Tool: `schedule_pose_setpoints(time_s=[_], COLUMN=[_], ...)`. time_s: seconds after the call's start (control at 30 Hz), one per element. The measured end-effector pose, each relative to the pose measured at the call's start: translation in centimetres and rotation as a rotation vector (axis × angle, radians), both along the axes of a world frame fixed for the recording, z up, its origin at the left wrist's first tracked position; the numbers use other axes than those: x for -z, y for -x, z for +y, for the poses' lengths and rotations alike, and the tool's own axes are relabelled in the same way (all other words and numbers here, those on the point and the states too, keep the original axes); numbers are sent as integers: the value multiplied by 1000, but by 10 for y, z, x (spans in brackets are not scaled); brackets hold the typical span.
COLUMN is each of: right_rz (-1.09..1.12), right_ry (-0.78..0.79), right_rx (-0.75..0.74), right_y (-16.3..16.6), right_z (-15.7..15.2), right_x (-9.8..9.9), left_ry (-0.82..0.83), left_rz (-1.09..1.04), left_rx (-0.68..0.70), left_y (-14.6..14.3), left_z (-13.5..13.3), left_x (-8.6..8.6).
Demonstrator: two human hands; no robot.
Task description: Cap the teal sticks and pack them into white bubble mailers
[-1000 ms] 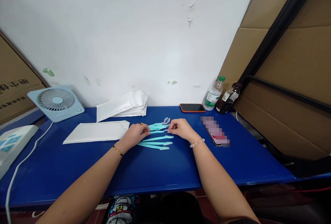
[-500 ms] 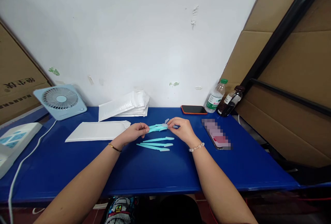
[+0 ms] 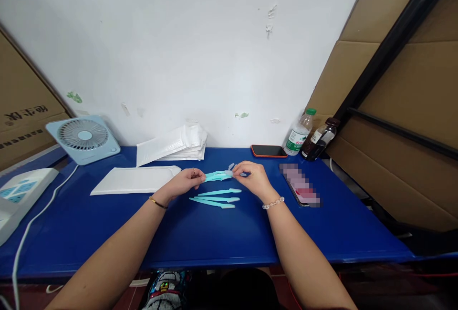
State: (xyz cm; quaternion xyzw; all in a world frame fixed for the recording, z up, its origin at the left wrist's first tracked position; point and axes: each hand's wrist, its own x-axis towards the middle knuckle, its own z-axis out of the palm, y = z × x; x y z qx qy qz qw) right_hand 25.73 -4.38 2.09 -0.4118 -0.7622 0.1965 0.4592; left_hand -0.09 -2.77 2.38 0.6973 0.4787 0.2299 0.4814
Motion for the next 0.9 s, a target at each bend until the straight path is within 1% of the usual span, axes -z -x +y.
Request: schedule_pose_setpoints(time_s=[0.07,0.17,0.33,0.43,0.53,0.6,0.63,0.67,0.77,0.83,0.9], right_rz=[6,-10,-10,-23,-68,-113,-136,-148,-217,-304,-378], right_ry=[3,9,16,18,57,90,97,91,89,124,151], right_rx=[11,-18,-75,-117,-187,-194,-163,-90,192,255,230], right_y=[-2,0,13,19,15,3,-5,-14,-36,-42,-40], right_z=[0,-1,-4,-7,-7,-3,1,6,19,25,28], right_x=[-1,-1,-1,-2,-4,-4,-3,-1,10,18,25], left_ry=[-11,-21,-4,-2,-88,-175,-210,-237,-314,-429,-567], left_rz=[16,8,-14,0,65,147,195,239,327,369,423], left_rx=[-3,8,16,44,102,130,142,154,178,109,4], left_y=[0,-1,-3,-5,-8,-10,-10,-11,-11,-10,-9], left_z=[0,0,-1,-2,-4,-6,-6,-7,-7,-4,1], left_x=[-1,-1,1,4,9,12,14,15,18,19,20])
